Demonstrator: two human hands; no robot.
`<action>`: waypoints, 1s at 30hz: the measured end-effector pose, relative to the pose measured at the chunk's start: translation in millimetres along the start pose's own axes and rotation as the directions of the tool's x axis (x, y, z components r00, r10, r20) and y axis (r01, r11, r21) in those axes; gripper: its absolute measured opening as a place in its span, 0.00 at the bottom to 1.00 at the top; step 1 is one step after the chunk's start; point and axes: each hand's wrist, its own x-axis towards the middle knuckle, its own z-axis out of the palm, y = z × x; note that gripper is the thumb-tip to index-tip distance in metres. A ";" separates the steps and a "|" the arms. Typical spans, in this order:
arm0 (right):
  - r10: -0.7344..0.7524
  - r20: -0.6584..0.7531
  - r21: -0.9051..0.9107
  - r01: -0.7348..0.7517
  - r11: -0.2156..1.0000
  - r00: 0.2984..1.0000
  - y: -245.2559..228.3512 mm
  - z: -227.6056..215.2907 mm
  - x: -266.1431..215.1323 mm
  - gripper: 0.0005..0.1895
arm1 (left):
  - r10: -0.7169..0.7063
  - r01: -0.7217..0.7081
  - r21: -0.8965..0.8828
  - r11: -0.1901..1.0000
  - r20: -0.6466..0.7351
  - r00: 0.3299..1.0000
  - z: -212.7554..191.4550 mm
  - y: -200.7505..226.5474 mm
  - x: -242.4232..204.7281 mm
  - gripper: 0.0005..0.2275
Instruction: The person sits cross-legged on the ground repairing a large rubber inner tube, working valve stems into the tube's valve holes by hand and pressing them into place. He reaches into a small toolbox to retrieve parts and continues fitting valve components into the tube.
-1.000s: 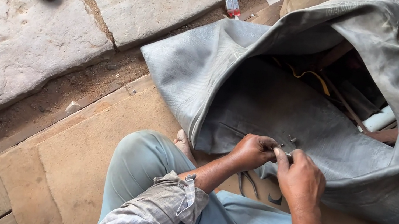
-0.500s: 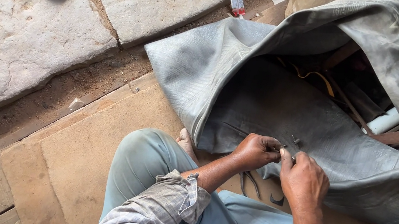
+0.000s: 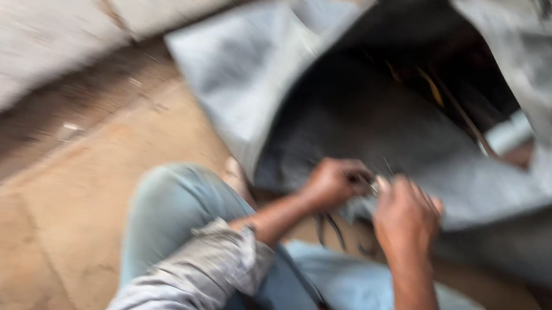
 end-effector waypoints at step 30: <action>0.287 -0.096 0.688 -0.144 0.711 0.953 29.2 1.7 9.0 0.04 | -0.090 0.100 -0.097 0.990 0.103 0.991 1.5 22.8 -1.4 0.09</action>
